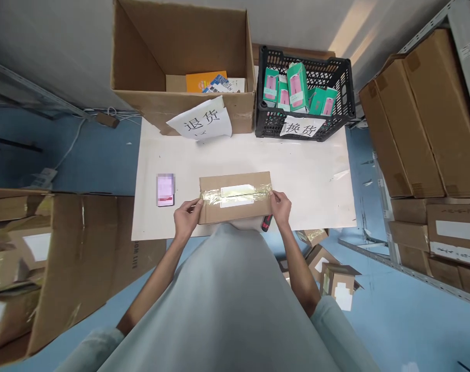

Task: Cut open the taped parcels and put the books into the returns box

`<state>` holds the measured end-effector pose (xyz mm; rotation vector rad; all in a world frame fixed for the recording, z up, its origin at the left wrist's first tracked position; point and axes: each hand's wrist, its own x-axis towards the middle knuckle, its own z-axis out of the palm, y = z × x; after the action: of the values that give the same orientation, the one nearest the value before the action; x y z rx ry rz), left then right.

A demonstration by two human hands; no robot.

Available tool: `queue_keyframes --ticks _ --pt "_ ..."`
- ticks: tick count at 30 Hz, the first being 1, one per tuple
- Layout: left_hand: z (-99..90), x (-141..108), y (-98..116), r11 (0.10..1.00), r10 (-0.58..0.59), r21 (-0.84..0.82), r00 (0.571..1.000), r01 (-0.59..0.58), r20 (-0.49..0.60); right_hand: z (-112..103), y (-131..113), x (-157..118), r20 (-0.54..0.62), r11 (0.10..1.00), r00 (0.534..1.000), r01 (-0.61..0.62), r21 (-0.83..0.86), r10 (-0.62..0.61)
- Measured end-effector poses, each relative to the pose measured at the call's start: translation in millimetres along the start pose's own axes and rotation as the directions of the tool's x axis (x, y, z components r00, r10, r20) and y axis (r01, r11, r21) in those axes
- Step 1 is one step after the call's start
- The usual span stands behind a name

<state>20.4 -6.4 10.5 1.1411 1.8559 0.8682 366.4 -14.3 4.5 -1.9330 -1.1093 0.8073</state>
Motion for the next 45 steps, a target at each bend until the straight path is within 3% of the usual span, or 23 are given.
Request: queue_keyframes --ticks 3,5,8,10,14,20,26,29,34,36,39,42,45 --pt "2.4 -7 -6 0.997 -0.075 0.009 0.996 0.074 0.038 -11 22 -5 0.033 0.995 0.995 -0.095 0.016 0.095" --pt "0.4 -11 -11 0.995 -0.096 -0.009 0.994 0.097 0.051 -12 40 -13 0.054 0.962 0.969 -0.233 -0.141 0.242" --pt "-1.4 -16 -14 0.996 -0.090 -0.020 0.995 0.091 0.044 -4 64 -24 0.065 0.795 0.881 -0.390 -0.465 0.469" --pt "0.0 -18 -13 0.995 -0.098 -0.020 0.994 0.099 0.042 6 75 -29 0.071 0.722 0.835 -0.426 -0.546 0.546" --pt "5.0 -16 -9 0.993 -0.113 -0.024 0.992 0.114 0.050 19 88 -26 0.103 0.699 0.812 -0.420 -0.579 0.574" --pt "7.2 -7 -8 0.997 -0.076 -0.014 0.996 0.076 0.044 16 100 -12 0.160 0.743 0.817 -0.400 -0.537 0.555" --pt "8.9 1 -6 0.998 -0.059 -0.007 0.997 0.059 0.050 7 96 -1 0.134 0.834 0.875 -0.382 -0.399 0.465" --pt "8.7 1 -4 0.998 -0.044 -0.040 0.997 0.047 0.071 -11 86 12 0.117 0.884 0.905 -0.361 -0.299 0.409" --pt "5.6 -1 1 0.993 0.113 -0.046 0.985 -0.108 0.130 -56 48 38 0.166 0.935 0.938 -0.327 0.141 0.303" --pt "3.2 -1 1 0.989 0.149 -0.029 0.976 -0.147 0.161 -69 23 43 0.166 0.952 0.955 -0.271 0.144 0.246" --pt "-1.2 4 -3 0.991 0.129 -0.056 0.966 -0.119 0.226 -72 -22 41 0.221 0.995 0.971 -0.095 0.015 0.089" --pt "-5.9 10 -10 0.991 0.101 -0.111 0.946 -0.070 0.307 -55 -71 27 0.413 0.978 0.908 0.143 -0.151 -0.069" --pt "-9.4 15 -16 0.986 0.098 -0.162 0.926 -0.040 0.365 -23 -115 7 0.634 0.871 0.761 0.398 -0.289 -0.138"
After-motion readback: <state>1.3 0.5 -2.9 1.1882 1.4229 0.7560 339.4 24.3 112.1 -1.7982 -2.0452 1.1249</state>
